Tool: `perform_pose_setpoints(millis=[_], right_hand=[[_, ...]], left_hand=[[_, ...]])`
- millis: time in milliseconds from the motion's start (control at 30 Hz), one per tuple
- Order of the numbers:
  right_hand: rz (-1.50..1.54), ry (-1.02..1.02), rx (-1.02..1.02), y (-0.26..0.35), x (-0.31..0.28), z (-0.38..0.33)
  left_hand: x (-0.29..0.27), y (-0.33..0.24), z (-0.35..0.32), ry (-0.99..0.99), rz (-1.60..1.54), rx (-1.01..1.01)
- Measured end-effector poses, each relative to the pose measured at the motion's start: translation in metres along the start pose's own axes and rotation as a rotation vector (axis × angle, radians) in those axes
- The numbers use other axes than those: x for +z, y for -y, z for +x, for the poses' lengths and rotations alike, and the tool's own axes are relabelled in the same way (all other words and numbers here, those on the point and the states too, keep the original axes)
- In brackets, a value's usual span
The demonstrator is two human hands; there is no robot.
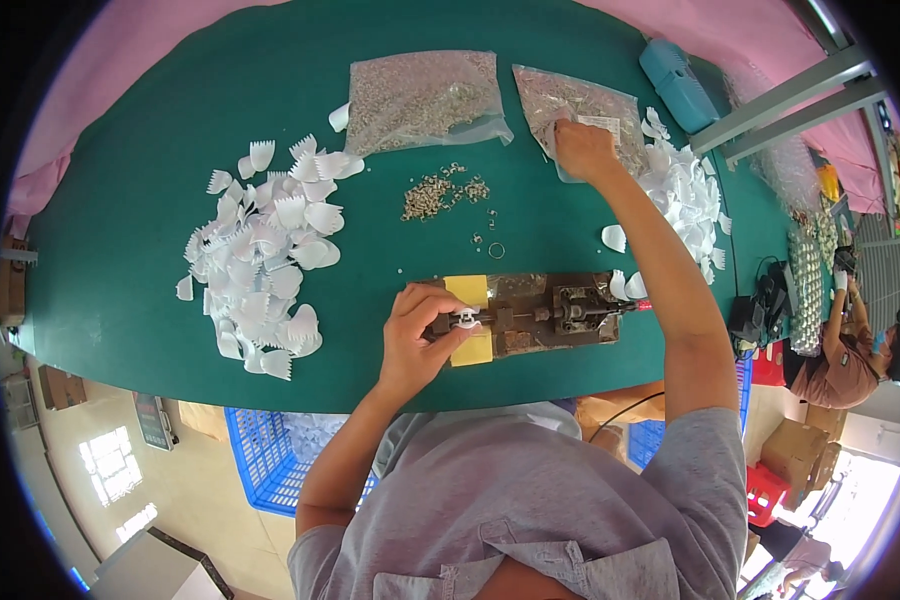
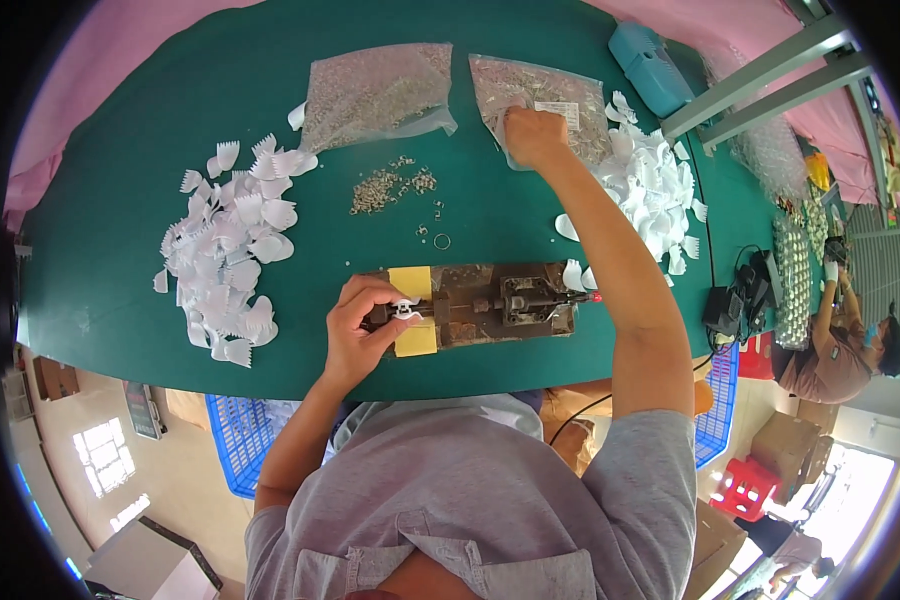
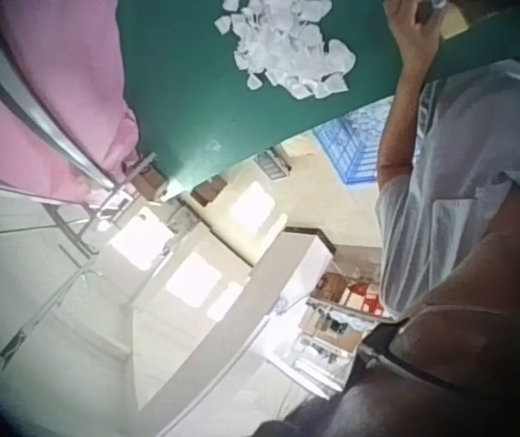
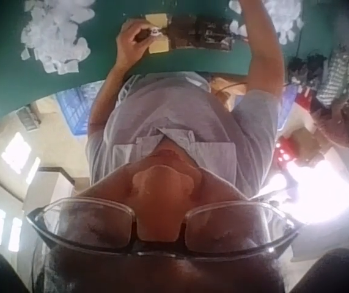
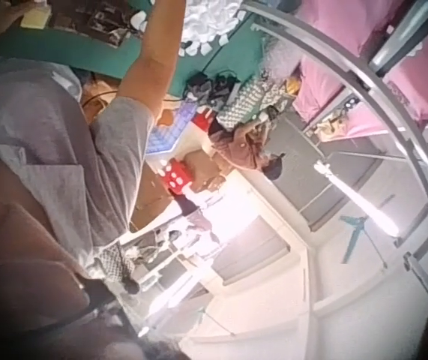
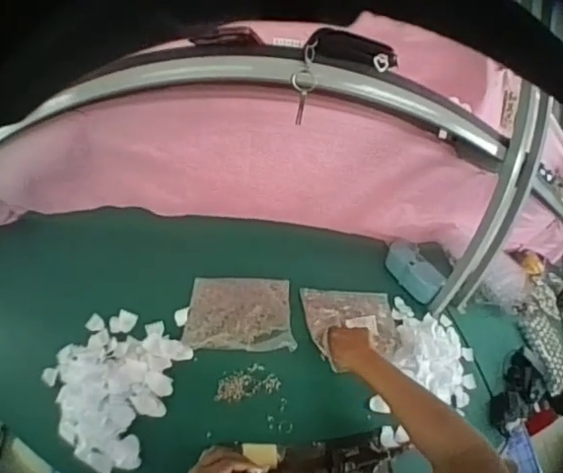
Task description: The person assembles hair clips by hand, picking up a white plastic shell and a metal spring, fitting the spring into the shell, and inserting a metal pin through the assembly using a small manual press. The completed hair clips are then placed into a blue plastic basket.
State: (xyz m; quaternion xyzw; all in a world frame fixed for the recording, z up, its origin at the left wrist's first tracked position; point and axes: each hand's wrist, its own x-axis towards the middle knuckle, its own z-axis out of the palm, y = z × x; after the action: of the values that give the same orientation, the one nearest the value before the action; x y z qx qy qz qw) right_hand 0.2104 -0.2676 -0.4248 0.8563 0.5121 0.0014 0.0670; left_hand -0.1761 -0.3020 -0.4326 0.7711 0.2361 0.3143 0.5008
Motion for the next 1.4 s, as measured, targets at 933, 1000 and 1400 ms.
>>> perform_pose_setpoints(millis=[933, 1000, 1400], right_hand=[[0.775, -0.166, -0.086, 0.001, -0.018, -0.116], [0.767, -0.132, -0.073, -0.001, -0.013, -0.119], [0.432, -0.111, -0.194, 0.018, -0.001, -0.095]], left_hand=[[0.000, 0.007, 0.000, -0.025, 0.005, 0.048], [0.000, 0.006, 0.000, -0.006, 0.020, 0.055], [0.000, 0.006, 0.000, 0.005, 0.025, 0.045]])
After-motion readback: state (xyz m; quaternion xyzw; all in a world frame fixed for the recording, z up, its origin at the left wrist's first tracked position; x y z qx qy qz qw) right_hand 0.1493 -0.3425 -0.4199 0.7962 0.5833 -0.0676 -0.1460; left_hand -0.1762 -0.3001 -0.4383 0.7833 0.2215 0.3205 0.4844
